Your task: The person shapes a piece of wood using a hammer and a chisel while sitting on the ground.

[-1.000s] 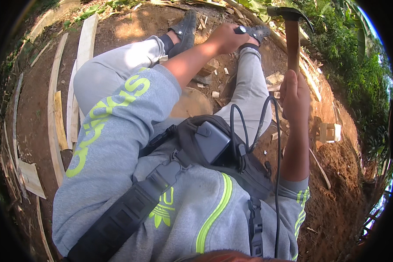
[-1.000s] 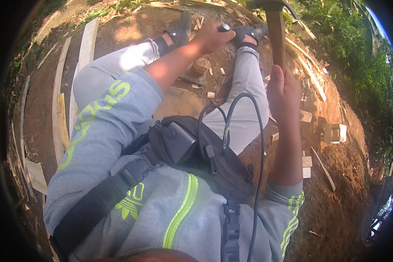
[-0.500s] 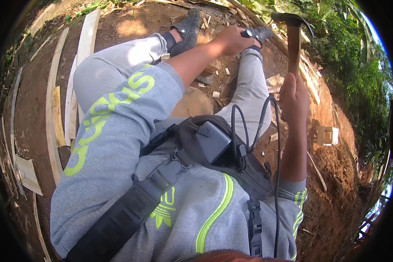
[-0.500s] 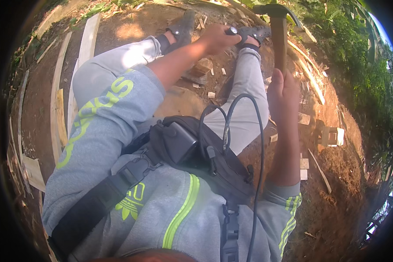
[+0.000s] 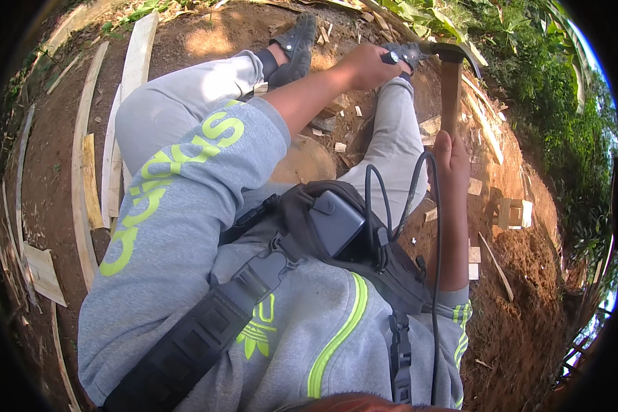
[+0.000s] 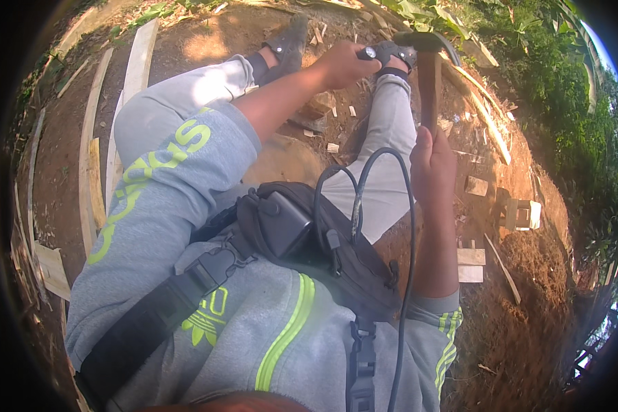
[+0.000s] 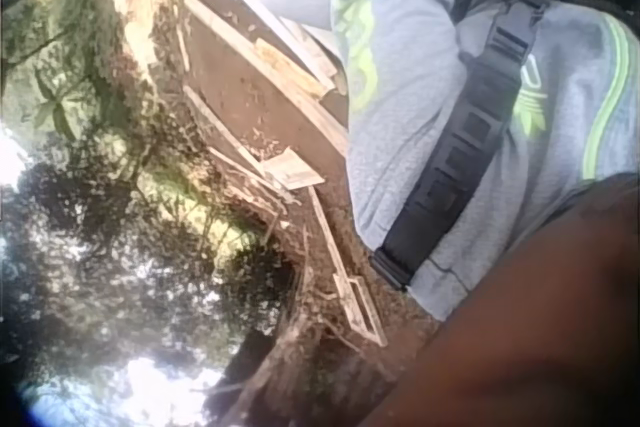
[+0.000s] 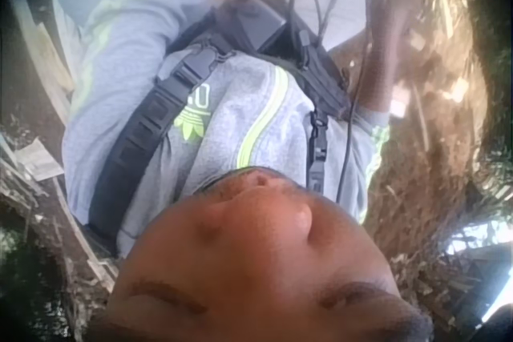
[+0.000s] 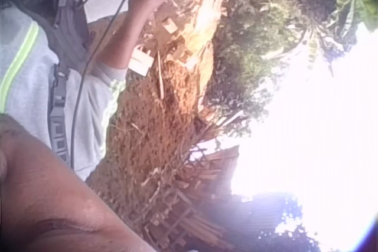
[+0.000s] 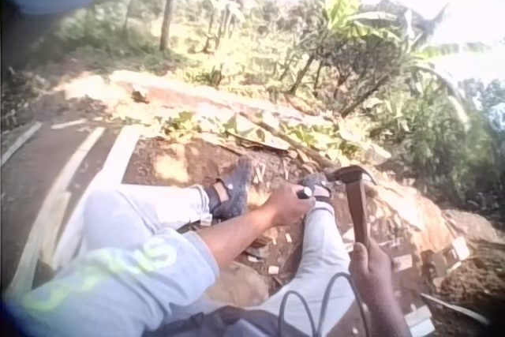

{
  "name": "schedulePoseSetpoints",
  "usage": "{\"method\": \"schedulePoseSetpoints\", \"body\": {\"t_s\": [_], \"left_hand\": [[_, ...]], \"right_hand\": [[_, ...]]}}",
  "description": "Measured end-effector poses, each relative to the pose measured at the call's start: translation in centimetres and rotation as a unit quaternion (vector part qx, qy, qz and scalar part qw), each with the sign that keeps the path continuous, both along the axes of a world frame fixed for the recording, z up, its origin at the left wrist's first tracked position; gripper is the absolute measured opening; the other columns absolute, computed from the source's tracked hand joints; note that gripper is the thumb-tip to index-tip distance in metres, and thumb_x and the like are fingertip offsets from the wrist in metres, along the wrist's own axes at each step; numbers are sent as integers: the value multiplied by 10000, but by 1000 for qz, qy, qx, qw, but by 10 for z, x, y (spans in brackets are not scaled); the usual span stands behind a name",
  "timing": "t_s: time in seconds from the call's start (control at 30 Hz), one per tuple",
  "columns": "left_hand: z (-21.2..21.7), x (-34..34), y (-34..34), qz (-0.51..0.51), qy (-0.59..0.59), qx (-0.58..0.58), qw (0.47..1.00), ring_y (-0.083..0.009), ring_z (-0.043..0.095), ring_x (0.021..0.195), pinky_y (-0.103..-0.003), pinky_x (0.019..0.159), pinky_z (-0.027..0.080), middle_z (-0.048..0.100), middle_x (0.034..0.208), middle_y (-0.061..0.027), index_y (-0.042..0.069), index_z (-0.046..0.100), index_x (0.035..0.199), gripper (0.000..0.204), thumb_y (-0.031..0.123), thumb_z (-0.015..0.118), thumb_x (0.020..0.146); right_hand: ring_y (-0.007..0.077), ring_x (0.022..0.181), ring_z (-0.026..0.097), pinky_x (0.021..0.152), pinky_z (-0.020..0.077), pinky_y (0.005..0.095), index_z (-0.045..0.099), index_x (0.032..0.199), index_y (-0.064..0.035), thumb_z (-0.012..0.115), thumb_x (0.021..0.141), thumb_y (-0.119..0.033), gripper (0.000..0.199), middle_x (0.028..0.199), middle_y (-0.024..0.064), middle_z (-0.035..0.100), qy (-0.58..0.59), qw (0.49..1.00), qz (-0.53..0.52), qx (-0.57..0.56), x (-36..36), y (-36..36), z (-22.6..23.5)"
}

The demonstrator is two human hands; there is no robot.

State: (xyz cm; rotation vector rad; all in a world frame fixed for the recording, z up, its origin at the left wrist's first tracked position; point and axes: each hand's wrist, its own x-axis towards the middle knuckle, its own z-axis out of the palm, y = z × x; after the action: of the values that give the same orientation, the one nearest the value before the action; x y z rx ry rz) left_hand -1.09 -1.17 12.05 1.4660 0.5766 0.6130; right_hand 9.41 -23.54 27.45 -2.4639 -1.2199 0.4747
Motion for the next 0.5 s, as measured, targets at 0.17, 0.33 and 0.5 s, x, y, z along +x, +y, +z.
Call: {"method": "schedulePoseSetpoints", "body": {"t_s": [0.17,0.33,0.5], "left_hand": [[2,-1,1,3,-4,10,1000,-127,607,739,-345,703,502,716,812,-48,12,763,1017,361,359,747,916],[2,0,3,-31,45,19,998,-142,610,735,-348,711,500,715,802,-54,8,761,1027,382,368,740,903],[10,-6,-1,-23,21,2,1000,-142,610,744,-347,716,499,709,795,-56,8,761,1035,399,379,745,889]], "right_hand": [[222,598,536,613,456,393,606,999,1,507,1112,-371,401,662,98,534,83,995,-61,19,18,-4,-2],[47,497,433,461,336,238,598,952,-64,486,1127,-409,403,634,-48,475,-113,990,89,11,13,-8,-16],[56,455,400,412,337,245,564,922,-84,450,1143,-380,387,601,-44,445,196,959,-79,187,-5,2,0]]}}
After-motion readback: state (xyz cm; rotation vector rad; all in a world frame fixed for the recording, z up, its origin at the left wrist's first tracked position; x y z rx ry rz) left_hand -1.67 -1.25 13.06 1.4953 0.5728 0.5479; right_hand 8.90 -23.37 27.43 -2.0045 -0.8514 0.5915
